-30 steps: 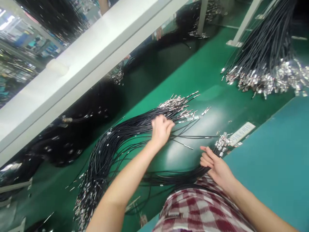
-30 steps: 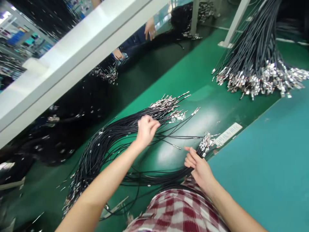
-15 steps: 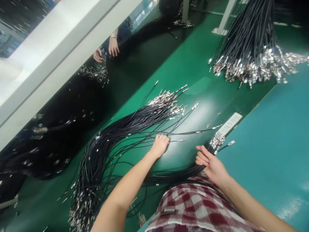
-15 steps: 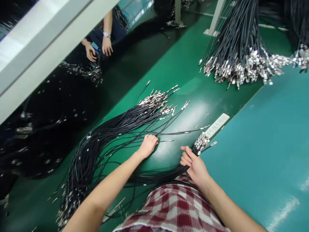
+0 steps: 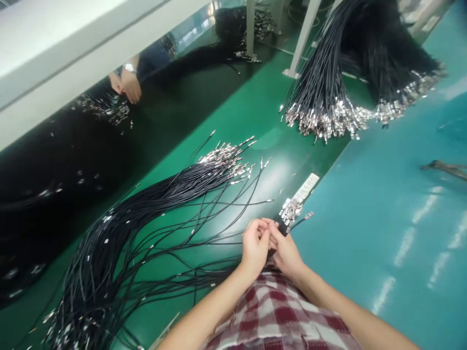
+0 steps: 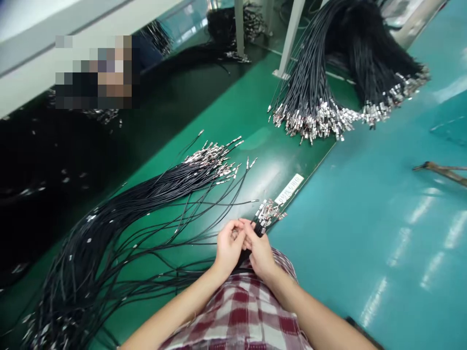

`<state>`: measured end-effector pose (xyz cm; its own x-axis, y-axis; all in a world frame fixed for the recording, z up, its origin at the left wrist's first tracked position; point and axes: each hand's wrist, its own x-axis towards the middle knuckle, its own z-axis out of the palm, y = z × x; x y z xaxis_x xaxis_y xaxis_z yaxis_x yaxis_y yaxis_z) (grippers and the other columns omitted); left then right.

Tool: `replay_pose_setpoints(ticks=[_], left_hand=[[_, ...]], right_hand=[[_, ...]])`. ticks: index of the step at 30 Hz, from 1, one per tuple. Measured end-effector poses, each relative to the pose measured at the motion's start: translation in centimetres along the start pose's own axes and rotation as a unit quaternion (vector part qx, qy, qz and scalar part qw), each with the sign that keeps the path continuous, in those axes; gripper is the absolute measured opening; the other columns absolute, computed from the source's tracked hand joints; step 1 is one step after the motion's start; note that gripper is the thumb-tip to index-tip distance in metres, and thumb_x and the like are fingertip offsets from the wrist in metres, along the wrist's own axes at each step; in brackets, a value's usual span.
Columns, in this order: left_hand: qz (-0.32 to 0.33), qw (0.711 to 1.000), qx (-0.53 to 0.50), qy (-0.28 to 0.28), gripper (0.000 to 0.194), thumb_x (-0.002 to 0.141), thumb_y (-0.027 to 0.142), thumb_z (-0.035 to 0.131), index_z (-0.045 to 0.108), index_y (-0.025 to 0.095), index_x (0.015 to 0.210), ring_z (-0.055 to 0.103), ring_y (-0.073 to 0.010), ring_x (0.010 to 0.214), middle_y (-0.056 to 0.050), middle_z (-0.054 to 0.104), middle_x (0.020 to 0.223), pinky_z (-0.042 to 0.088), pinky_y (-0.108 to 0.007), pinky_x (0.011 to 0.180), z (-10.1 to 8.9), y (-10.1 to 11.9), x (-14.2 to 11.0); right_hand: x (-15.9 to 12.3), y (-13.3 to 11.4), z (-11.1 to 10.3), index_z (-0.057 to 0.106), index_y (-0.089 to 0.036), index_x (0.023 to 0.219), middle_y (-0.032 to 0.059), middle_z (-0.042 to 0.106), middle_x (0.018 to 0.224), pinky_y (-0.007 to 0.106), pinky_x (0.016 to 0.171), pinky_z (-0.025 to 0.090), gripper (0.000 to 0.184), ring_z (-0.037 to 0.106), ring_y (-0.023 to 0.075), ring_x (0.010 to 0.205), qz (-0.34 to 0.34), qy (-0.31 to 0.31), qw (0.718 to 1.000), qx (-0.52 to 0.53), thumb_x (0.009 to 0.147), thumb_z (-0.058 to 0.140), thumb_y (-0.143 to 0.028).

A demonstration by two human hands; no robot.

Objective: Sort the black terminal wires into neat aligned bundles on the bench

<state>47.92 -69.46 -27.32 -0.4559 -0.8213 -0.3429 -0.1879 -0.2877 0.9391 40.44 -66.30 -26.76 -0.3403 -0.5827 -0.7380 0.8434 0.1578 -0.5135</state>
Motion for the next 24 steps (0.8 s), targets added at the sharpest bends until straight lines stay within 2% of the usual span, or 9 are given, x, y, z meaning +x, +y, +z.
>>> replay_pose_setpoints(ticks=[3,5,9,11,14,17,19,22,24], left_hand=[[0.037,0.997,0.055,-0.049,0.012,0.090,0.022,0.052,0.059,0.017,0.081,0.063,-0.0136,0.071,-0.005,0.061,0.090,0.054,-0.027,0.067,-1.6,-0.4,-0.6],[0.087,0.982,0.164,-0.038,0.014,0.091,0.019,0.049,0.058,0.018,0.080,0.061,-0.0173,0.084,-0.005,0.061,0.088,0.053,-0.031,0.079,-3.9,-0.5,-0.1],[0.110,0.898,0.425,0.025,0.009,0.089,0.017,0.053,0.055,0.017,0.097,0.055,-0.0258,0.102,-0.011,0.059,0.102,0.047,-0.044,0.091,-7.1,-0.5,3.5],[0.116,0.858,0.500,-0.012,0.023,0.087,0.021,0.059,0.052,0.016,0.108,0.052,-0.0297,0.111,-0.016,0.057,0.114,0.044,-0.047,0.093,-6.1,-0.8,5.4],[0.129,0.821,0.535,-0.149,0.032,0.085,0.026,0.065,0.052,0.017,0.113,0.057,-0.0288,0.109,-0.015,0.060,0.116,0.046,-0.042,0.090,-2.6,-1.4,6.9],[0.031,0.822,0.502,-0.267,0.011,0.092,0.025,0.055,0.058,0.019,0.101,0.065,-0.0201,0.080,-0.006,0.068,0.088,0.048,-0.029,0.072,-0.8,-1.9,6.3],[0.003,0.848,0.464,-0.257,0.019,0.097,0.025,0.043,0.061,0.020,0.093,0.066,-0.0178,0.075,-0.004,0.069,0.082,0.046,-0.027,0.070,-2.1,-2.0,5.0],[0.030,0.890,0.406,-0.207,0.030,0.101,0.032,0.033,0.061,0.022,0.099,0.066,-0.0178,0.082,-0.005,0.070,0.092,0.046,-0.027,0.074,-6.0,-1.8,2.1],[0.022,0.891,0.409,-0.196,0.032,0.101,0.035,0.030,0.060,0.022,0.101,0.065,-0.0174,0.078,-0.004,0.069,0.088,0.045,-0.026,0.071,-7.9,-1.8,-0.2]], right_hand=[[0.1,0.5,-1.6,0.071,-0.019,0.073,0.0009,0.063,0.065,0.027,0.056,0.047,0.040,0.055,0.0139,0.060,0.004,0.051,0.999,-0.015,0.060,0.084,-0.054],[0.3,0.9,-2.8,0.066,-0.020,0.066,0.0000,0.062,0.066,0.027,0.062,0.051,0.039,0.056,0.0139,0.064,0.013,0.056,0.998,-0.011,0.062,0.083,-0.054],[0.7,1.5,-4.8,0.055,-0.020,0.057,0.0015,0.062,0.072,0.037,0.084,0.054,0.043,0.063,0.0200,0.085,0.068,-0.009,0.996,0.050,0.066,0.081,-0.053],[1.0,1.8,-5.3,0.054,-0.021,0.058,-0.0015,0.054,0.060,0.038,0.085,0.054,0.042,0.062,0.0189,0.077,0.087,-0.015,0.993,0.074,0.069,0.079,-0.054],[1.5,2.4,-5.7,0.050,-0.022,0.057,-0.0048,0.043,0.051,0.036,0.081,0.055,0.043,0.055,0.0150,0.059,0.064,0.005,0.993,0.101,0.071,0.078,-0.052],[2.2,2.9,-5.9,0.053,-0.022,0.058,-0.0050,0.044,0.050,0.037,0.077,0.056,0.040,0.053,0.0145,0.054,0.056,0.022,0.991,0.122,0.073,0.076,-0.051],[2.5,3.0,-6.1,0.061,-0.022,0.067,-0.0028,0.054,0.056,0.036,0.079,0.056,0.032,0.060,0.0158,0.061,0.062,0.052,0.988,0.132,0.076,0.075,-0.049],[2.7,2.7,-6.2,0.068,-0.023,0.087,0.0044,0.071,0.086,0.035,0.084,0.055,0.022,0.068,0.0186,0.088,0.073,0.070,0.985,0.140,0.083,0.069,-0.045],[2.6,2.3,-6.1,0.068,-0.023,0.096,0.0075,0.072,0.105,0.035,0.088,0.053,0.023,0.066,0.0199,0.104,0.080,0.045,0.986,0.139,0.087,0.064,-0.045]])
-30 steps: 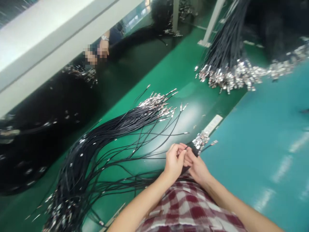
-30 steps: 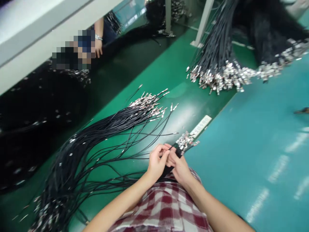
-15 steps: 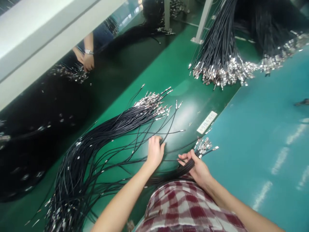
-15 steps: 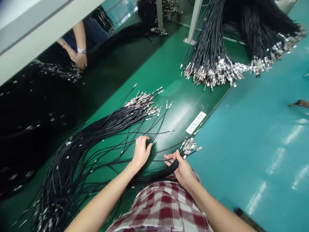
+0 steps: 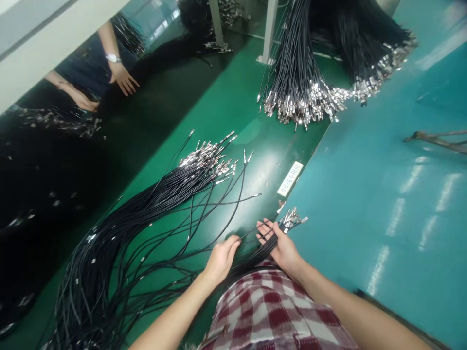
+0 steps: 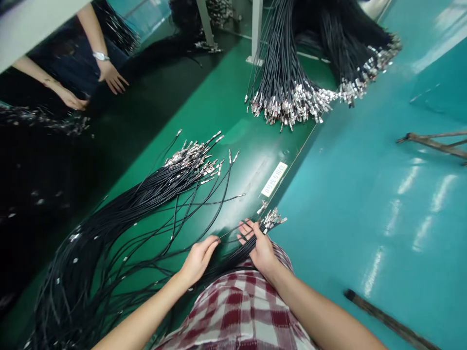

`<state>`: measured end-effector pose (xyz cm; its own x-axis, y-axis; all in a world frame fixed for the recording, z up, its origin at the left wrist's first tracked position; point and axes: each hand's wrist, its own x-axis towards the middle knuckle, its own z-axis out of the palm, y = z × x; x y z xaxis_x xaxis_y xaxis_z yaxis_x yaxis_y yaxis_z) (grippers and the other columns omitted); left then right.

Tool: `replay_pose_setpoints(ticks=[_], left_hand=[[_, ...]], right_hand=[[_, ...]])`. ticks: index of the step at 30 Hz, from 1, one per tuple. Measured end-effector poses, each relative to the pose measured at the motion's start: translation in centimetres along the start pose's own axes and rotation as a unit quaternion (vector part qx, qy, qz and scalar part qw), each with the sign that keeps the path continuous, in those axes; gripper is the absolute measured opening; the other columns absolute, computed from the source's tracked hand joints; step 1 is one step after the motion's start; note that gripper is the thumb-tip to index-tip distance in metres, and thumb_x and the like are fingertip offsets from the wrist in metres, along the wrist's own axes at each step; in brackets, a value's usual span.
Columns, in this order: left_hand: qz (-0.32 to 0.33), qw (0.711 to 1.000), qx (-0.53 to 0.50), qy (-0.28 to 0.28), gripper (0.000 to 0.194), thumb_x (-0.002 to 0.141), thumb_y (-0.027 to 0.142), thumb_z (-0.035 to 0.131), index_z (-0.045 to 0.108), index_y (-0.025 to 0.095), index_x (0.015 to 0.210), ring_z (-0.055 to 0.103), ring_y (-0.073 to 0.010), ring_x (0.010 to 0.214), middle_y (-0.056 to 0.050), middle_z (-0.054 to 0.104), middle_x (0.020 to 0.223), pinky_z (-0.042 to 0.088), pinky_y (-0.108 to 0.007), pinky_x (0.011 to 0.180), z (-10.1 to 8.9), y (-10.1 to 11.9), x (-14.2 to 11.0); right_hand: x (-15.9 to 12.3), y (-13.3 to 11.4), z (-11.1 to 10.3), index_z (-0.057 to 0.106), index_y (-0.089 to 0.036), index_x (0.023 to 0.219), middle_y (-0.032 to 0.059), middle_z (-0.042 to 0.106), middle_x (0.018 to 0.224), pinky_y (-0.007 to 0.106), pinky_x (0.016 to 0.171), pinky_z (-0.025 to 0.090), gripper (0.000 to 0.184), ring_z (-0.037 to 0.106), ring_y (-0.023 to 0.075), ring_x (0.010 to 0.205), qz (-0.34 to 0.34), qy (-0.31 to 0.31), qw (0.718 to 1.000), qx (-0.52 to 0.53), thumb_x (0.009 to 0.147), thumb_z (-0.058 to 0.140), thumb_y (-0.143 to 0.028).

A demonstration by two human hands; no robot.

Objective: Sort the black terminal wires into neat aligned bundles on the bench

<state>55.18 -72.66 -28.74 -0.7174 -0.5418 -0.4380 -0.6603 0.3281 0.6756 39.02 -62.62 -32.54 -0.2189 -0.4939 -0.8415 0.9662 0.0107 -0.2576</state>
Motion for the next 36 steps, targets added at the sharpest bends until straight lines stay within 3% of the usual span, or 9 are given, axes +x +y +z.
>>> replay_pose_setpoints(ticks=[3,6,12,15,19,24,28,33,36], left_hand=[[-0.070,0.994,0.082,-0.026,0.031,0.100,0.032,0.030,0.059,0.022,0.093,0.064,-0.0190,0.069,-0.003,0.066,0.074,0.042,-0.028,0.065,0.9,0.1,-2.8],[-0.095,0.987,0.114,-0.059,0.031,0.098,0.031,0.036,0.059,0.021,0.080,0.063,-0.0191,0.065,-0.003,0.062,0.066,0.041,-0.028,0.062,1.3,1.0,-2.8],[-0.080,0.982,0.057,0.163,0.020,0.088,0.036,0.056,0.059,0.017,0.094,0.061,-0.0222,0.084,-0.009,0.065,0.090,0.047,-0.034,0.078,-1.5,0.9,5.4],[-0.122,0.986,-0.001,0.116,0.016,0.092,0.027,0.046,0.059,0.017,0.091,0.063,-0.0207,0.080,-0.007,0.067,0.084,0.048,-0.032,0.076,-1.6,0.8,7.7],[-0.021,0.999,-0.027,0.017,0.031,0.100,0.034,0.031,0.061,0.023,0.098,0.066,-0.0178,0.084,-0.003,0.070,0.092,0.047,-0.027,0.078,-1.2,0.1,2.5],[-0.050,0.994,0.058,-0.074,0.033,0.101,0.032,0.027,0.058,0.023,0.097,0.063,-0.0181,0.069,-0.003,0.065,0.076,0.042,-0.026,0.066,-0.4,-0.6,-6.5],[0.011,0.992,0.055,-0.110,0.034,0.100,0.034,0.034,0.057,0.021,0.077,0.059,-0.0170,0.070,-0.002,0.061,0.072,0.042,-0.025,0.067,-0.7,-0.4,-6.2],[-0.060,0.972,0.095,0.206,0.006,0.091,0.023,0.053,0.057,0.019,0.092,0.057,-0.0222,0.093,-0.008,0.061,0.096,0.044,-0.034,0.084,-4.6,-4.3,2.0],[-0.153,0.942,0.104,0.278,0.012,0.083,0.012,0.060,0.055,0.017,0.092,0.056,-0.0231,0.087,-0.007,0.058,0.090,0.044,-0.035,0.080,-6.5,-7.1,6.0]], right_hand=[[-0.4,-0.2,0.5,0.068,-0.023,0.102,0.0077,0.071,0.107,0.035,0.091,0.051,0.032,0.064,0.0208,0.108,-0.012,-0.045,0.999,-0.014,0.084,0.067,-0.049],[-0.6,0.1,1.1,0.066,-0.024,0.087,0.0011,0.067,0.073,0.035,0.085,0.053,0.032,0.066,0.0197,0.084,-0.047,-0.041,0.998,-0.024,0.076,0.073,-0.053],[0.7,0.6,3.0,0.050,-0.021,0.063,-0.0080,0.034,0.051,0.024,0.051,0.046,0.042,0.032,0.0082,0.045,-0.068,-0.005,0.998,0.002,0.074,0.076,-0.052],[1.2,0.4,3.9,0.051,-0.020,0.064,-0.0089,0.030,0.052,0.021,0.044,0.039,0.043,0.025,0.0069,0.045,-0.077,0.000,0.997,-0.009,0.069,0.080,-0.051],[1.6,0.0,4.1,0.066,-0.017,0.084,-0.0117,0.022,0.051,0.019,0.039,0.032,0.044,0.019,0.0061,0.045,-0.049,-0.015,0.998,-0.034,0.062,0.085,-0.050],[1.6,-0.1,3.3,0.069,-0.014,0.079,-0.0114,0.025,0.048,0.019,0.040,0.034,0.043,0.021,0.0050,0.044,-0.026,-0.043,0.995,-0.087,0.060,0.087,-0.048],[1.3,-0.2,2.6,0.066,-0.016,0.070,-0.0026,0.054,0.061,0.022,0.051,0.047,0.044,0.047,0.0088,0.055,-0.026,-0.011,0.992,-0.119,0.052,0.090,-0.047],[1.1,-0.5,2.2,0.059,-0.018,0.068,-0.0068,0.045,0.053,0.024,0.058,0.050,0.043,0.042,0.0073,0.050,0.000,-0.043,0.996,-0.075,0.055,0.090,-0.046],[0.9,-0.3,2.3,0.057,-0.018,0.069,-0.0114,0.026,0.048,0.019,0.048,0.041,0.039,0.023,0.0044,0.043,0.015,-0.074,0.996,-0.053,0.064,0.086,-0.044]])
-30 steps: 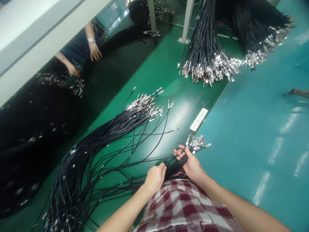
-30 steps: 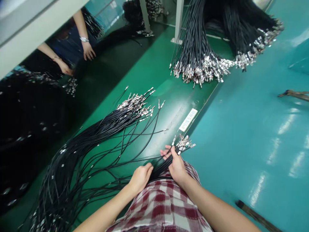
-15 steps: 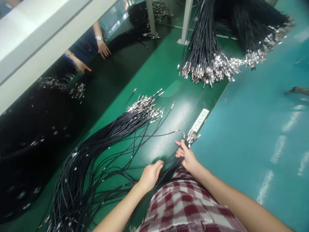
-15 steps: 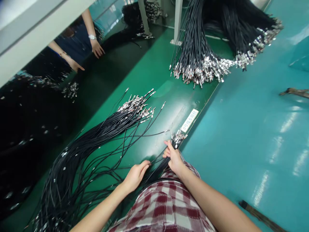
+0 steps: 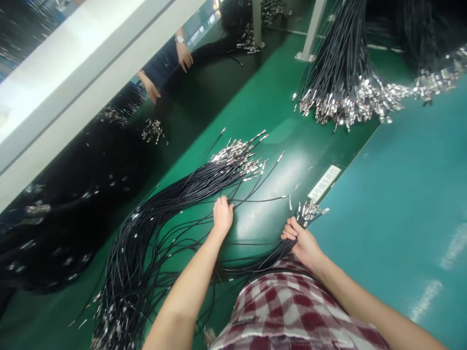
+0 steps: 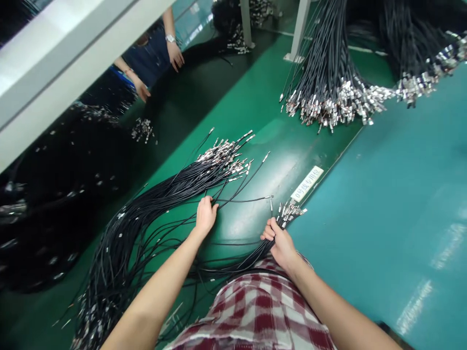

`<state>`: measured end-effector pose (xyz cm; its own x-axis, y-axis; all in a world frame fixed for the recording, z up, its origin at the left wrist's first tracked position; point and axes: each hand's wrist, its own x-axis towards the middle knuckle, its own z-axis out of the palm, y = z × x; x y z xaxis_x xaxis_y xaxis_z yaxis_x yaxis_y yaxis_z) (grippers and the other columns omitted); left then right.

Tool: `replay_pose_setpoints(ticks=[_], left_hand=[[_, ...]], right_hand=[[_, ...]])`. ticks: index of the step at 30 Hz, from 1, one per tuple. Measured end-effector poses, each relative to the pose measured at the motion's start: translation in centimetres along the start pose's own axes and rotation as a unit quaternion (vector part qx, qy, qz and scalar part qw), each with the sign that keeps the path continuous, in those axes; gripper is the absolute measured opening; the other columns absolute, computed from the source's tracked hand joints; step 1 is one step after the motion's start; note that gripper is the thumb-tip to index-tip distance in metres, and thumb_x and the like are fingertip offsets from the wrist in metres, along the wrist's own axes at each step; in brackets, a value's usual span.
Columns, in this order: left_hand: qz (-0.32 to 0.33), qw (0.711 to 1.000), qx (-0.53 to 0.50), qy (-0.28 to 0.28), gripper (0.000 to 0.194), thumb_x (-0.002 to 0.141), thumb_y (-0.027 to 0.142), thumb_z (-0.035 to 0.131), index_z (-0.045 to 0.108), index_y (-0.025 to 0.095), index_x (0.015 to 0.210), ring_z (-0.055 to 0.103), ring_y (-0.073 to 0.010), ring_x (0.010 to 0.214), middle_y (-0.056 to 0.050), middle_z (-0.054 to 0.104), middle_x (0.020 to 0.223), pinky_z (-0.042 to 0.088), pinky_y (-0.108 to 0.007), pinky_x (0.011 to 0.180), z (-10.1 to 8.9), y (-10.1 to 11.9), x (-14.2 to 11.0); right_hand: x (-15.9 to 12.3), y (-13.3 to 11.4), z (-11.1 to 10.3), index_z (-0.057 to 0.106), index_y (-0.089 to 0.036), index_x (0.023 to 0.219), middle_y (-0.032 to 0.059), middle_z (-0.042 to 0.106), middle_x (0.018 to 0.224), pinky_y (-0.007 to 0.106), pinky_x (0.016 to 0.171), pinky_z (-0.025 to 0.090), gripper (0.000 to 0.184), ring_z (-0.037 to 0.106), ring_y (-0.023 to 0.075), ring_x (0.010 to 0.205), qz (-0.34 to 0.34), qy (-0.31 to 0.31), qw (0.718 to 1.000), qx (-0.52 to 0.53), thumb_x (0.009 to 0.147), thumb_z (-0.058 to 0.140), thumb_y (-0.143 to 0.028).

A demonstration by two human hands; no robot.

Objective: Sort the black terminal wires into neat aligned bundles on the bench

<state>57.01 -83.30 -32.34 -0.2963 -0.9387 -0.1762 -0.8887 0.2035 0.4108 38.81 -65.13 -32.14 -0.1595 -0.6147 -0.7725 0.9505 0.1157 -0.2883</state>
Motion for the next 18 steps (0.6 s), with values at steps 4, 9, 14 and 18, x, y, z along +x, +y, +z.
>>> replay_pose_setpoints(ticks=[4,9,14,18], left_hand=[[0.031,0.997,-0.074,0.002,0.007,0.087,0.014,0.054,0.053,0.019,0.082,0.052,-0.0169,0.071,0.000,0.052,0.073,0.042,-0.028,0.070,-0.2,0.1,-0.6],[0.148,0.964,-0.204,-0.087,0.012,0.094,0.025,0.048,0.054,0.019,0.086,0.050,-0.0138,0.070,0.000,0.052,0.077,0.041,-0.025,0.067,-0.6,2.5,-9.1],[0.152,0.955,-0.209,-0.149,0.013,0.094,0.022,0.046,0.054,0.018,0.085,0.051,-0.0143,0.071,-0.002,0.054,0.078,0.041,-0.025,0.067,0.9,4.1,-14.1],[0.211,0.953,-0.153,-0.152,0.018,0.096,0.022,0.045,0.058,0.018,0.083,0.055,-0.0166,0.079,-0.004,0.060,0.081,0.043,-0.029,0.076,1.1,3.8,-9.6]], right_hand=[[0.2,0.3,0.3,0.063,-0.017,0.077,-0.0115,0.026,0.048,0.018,0.046,0.037,0.035,0.023,0.0043,0.043,-0.007,-0.014,1.000,0.003,0.067,0.084,-0.043],[0.6,-0.5,1.4,0.070,-0.018,0.096,0.0006,0.064,0.074,0.022,0.053,0.048,0.023,0.049,0.0077,0.051,0.010,0.029,0.999,-0.044,0.080,0.074,-0.033],[0.1,-0.8,2.4,0.068,-0.016,0.093,0.0053,0.066,0.077,0.030,0.068,0.055,0.018,0.062,0.0155,0.070,0.027,0.017,0.999,-0.035,0.084,0.069,-0.032],[-0.2,0.2,1.4,0.061,-0.016,0.070,-0.0097,0.032,0.048,0.018,0.042,0.037,0.028,0.027,0.0043,0.042,-0.027,0.044,0.999,0.009,0.072,0.081,-0.036]])
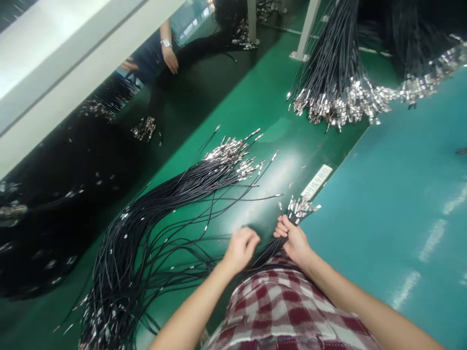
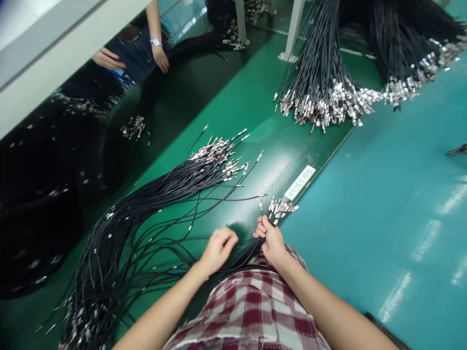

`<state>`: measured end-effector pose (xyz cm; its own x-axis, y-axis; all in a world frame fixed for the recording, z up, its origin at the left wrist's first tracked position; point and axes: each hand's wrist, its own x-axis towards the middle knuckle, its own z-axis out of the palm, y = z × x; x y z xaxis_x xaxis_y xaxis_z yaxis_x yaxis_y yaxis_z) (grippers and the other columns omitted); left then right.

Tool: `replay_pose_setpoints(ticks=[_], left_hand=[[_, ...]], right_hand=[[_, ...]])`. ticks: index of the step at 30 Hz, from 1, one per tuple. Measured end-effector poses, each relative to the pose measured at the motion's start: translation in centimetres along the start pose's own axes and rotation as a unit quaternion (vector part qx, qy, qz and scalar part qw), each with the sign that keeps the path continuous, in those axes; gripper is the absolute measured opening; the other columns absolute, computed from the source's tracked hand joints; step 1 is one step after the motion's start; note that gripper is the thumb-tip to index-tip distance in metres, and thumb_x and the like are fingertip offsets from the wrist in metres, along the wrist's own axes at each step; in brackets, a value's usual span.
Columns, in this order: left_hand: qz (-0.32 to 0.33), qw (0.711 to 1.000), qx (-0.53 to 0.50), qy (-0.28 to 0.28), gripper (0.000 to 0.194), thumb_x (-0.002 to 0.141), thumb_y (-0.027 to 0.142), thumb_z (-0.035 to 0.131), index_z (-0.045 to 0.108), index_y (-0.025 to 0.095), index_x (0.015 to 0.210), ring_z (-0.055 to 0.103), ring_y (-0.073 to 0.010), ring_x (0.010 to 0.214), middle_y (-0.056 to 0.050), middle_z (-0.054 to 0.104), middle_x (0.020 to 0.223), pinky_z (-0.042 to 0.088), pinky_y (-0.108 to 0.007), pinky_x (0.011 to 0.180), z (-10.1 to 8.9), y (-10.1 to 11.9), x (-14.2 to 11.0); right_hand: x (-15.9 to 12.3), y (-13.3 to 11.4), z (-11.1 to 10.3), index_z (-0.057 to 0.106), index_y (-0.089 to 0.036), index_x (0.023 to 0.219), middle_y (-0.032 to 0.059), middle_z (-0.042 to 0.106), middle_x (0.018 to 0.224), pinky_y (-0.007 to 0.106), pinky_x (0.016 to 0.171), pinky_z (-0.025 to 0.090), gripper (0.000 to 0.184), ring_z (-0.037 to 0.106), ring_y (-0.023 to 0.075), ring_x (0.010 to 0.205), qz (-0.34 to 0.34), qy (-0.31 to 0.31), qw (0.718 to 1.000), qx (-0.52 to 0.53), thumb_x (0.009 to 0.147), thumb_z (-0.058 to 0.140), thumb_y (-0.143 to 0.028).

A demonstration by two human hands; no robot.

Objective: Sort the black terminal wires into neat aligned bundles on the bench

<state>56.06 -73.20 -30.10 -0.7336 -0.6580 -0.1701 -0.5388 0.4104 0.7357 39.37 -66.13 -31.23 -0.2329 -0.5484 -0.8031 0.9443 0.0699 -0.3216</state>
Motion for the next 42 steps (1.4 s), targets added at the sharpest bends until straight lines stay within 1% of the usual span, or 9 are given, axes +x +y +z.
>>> replay_pose_setpoints(ticks=[3,7,12,17,23,27,31,36,42], left_hand=[[-0.033,0.984,0.161,0.071,0.015,0.094,0.016,0.045,0.060,0.017,0.095,0.054,-0.0237,0.097,-0.011,0.062,0.100,0.043,-0.037,0.085,-2.9,-3.6,5.3],[-0.015,0.953,0.302,0.012,0.012,0.093,0.017,0.048,0.060,0.017,0.090,0.053,-0.0270,0.095,-0.012,0.062,0.096,0.043,-0.041,0.082,-5.2,-6.5,8.3],[0.068,0.970,0.230,0.044,0.021,0.099,0.024,0.040,0.060,0.017,0.093,0.056,-0.0202,0.080,-0.008,0.063,0.087,0.044,-0.033,0.075,-1.5,-2.0,1.6],[0.048,0.996,0.077,-0.014,0.027,0.099,0.025,0.040,0.060,0.018,0.083,0.056,-0.0154,0.067,-0.004,0.060,0.075,0.045,-0.026,0.064,2.9,2.7,-3.0],[-0.070,0.982,0.144,0.104,0.010,0.091,0.021,0.055,0.058,0.016,0.098,0.055,-0.0252,0.100,-0.012,0.061,0.103,0.045,-0.040,0.089,-2.0,-2.8,6.7],[-0.121,0.969,0.211,0.036,0.003,0.089,0.014,0.052,0.053,0.016,0.087,0.056,-0.0265,0.094,-0.012,0.059,0.094,0.045,-0.040,0.084,-3.2,-4.9,10.2],[-0.109,0.987,0.121,-0.009,0.008,0.096,0.020,0.040,0.044,0.020,0.089,0.055,-0.0184,0.068,-0.002,0.055,0.076,0.045,-0.031,0.067,-1.4,-3.0,4.3],[-0.100,0.994,0.039,-0.034,0.010,0.098,0.024,0.033,0.041,0.022,0.091,0.053,-0.0154,0.061,0.000,0.054,0.074,0.042,-0.028,0.061,0.4,0.3,-4.7],[-0.105,0.994,0.000,-0.025,0.012,0.099,0.028,0.033,0.041,0.022,0.091,0.053,-0.0150,0.066,0.000,0.053,0.076,0.041,-0.027,0.063,-0.2,1.4,-6.2]], right_hand=[[0.2,0.5,-0.6,0.058,-0.016,0.067,-0.0102,0.029,0.050,0.016,0.039,0.030,0.035,0.022,0.0036,0.043,-0.004,0.026,1.000,0.011,0.066,0.085,-0.037],[0.2,0.4,-0.4,0.062,-0.017,0.074,-0.0100,0.027,0.052,0.017,0.040,0.029,0.037,0.022,0.0047,0.046,-0.005,0.016,1.000,-0.014,0.061,0.087,-0.040],[0.2,0.1,0.4,0.069,-0.016,0.102,-0.0105,0.025,0.054,0.018,0.039,0.027,0.051,0.020,0.0057,0.046,0.001,-0.036,0.997,-0.064,0.061,0.088,-0.041],[0.2,0.3,-0.5,0.067,-0.016,0.073,-0.0060,0.039,0.053,0.021,0.043,0.036,0.040,0.031,0.0070,0.047,-0.009,-0.009,0.992,-0.129,0.061,0.085,-0.050],[0.2,-0.4,-1.3,0.053,-0.018,0.055,0.0065,0.065,0.086,0.034,0.080,0.055,0.046,0.061,0.0203,0.090,0.009,-0.030,0.997,-0.072,0.063,0.084,-0.050],[0.8,-0.5,-0.7,0.052,-0.019,0.056,0.0015,0.056,0.064,0.032,0.068,0.056,0.042,0.059,0.0161,0.068,0.045,-0.021,0.998,-0.029,0.067,0.083,-0.044],[1.5,-0.1,-0.4,0.062,-0.017,0.068,-0.0037,0.050,0.062,0.021,0.043,0.042,0.030,0.031,0.0043,0.042,0.012,-0.002,1.000,-0.014,0.070,0.081,-0.040],[2.1,0.0,0.0,0.071,-0.016,0.088,-0.0058,0.044,0.060,0.019,0.036,0.033,0.032,0.025,0.0039,0.042,0.019,0.011,0.999,-0.032,0.069,0.082,-0.038],[1.4,-0.2,1.0,0.069,-0.016,0.080,-0.0044,0.050,0.065,0.020,0.040,0.036,0.032,0.025,0.0039,0.045,-0.020,-0.009,0.998,-0.064,0.063,0.086,-0.037]])
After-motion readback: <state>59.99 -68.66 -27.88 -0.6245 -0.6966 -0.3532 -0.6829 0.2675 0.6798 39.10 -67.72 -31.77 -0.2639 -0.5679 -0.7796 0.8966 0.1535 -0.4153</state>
